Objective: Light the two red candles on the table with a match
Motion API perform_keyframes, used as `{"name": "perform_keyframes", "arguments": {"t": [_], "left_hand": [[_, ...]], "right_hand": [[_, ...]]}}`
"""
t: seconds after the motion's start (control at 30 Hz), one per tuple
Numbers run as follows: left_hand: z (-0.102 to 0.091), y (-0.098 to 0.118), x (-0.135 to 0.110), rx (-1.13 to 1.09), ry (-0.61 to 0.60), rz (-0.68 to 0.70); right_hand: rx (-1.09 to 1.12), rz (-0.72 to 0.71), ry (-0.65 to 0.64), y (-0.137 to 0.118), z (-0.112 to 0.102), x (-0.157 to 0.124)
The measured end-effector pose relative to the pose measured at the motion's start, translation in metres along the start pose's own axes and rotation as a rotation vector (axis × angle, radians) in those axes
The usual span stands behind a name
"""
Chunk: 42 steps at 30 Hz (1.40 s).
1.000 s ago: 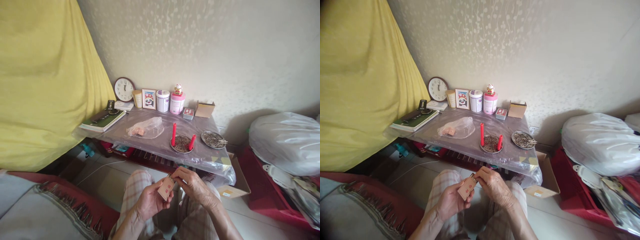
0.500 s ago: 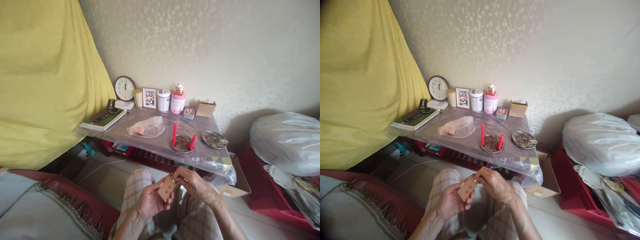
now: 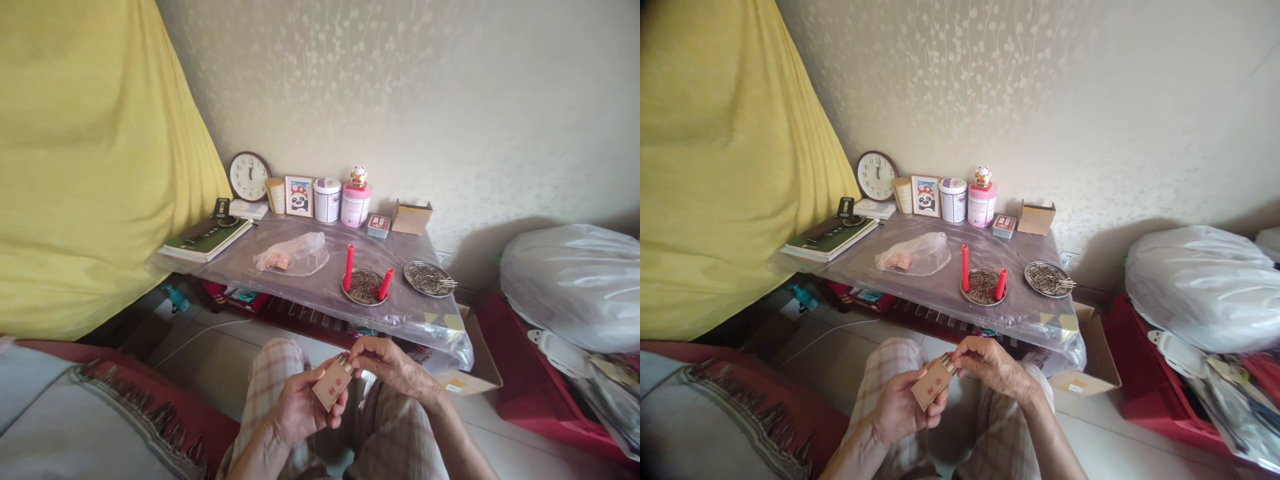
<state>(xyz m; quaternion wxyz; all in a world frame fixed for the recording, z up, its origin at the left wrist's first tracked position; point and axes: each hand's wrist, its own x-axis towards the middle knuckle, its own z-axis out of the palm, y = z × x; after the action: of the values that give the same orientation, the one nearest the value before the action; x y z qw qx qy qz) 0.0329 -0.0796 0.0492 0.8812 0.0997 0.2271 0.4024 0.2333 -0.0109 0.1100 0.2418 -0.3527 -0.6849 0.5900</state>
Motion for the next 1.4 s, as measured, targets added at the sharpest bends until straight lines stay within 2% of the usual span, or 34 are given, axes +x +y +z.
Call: {"name": "perform_keyframes", "arguments": {"t": [0.3,0.5,0.67,0.9,1.03,1.17,1.27,1.4], "left_hand": [[0.0,0.0,0.001,-0.034,-0.044,0.005],[-0.006,-0.001,0.006,-0.03,-0.072,0.031],[-0.006,-0.001,0.004,-0.022,-0.083,0.045],[-0.009,-0.002,0.008,-0.013,-0.108,0.053],[-0.006,0.0,0.004,-0.021,-0.112,0.061],[-0.003,0.002,0.002,-0.037,-0.106,0.082],[-0.001,0.004,0.004,-0.045,-0.094,0.111],[0.002,0.007,0.01,-0.044,-0.082,0.141]], "right_hand": [[0.117,0.014,0.05,0.009,-0.001,0.001],[0.247,0.012,0.153,0.006,0.009,-0.001],[0.405,0.065,0.235,0.008,0.02,-0.001],[0.573,0.055,0.264,0.011,0.022,0.0],[0.728,0.063,0.39,0.014,0.014,0.0],[0.884,0.059,0.628,0.021,0.002,-0.001],[0.842,-0.017,0.698,0.024,0.003,-0.003],[0.48,-0.049,0.647,0.02,0.018,-0.01]]}}
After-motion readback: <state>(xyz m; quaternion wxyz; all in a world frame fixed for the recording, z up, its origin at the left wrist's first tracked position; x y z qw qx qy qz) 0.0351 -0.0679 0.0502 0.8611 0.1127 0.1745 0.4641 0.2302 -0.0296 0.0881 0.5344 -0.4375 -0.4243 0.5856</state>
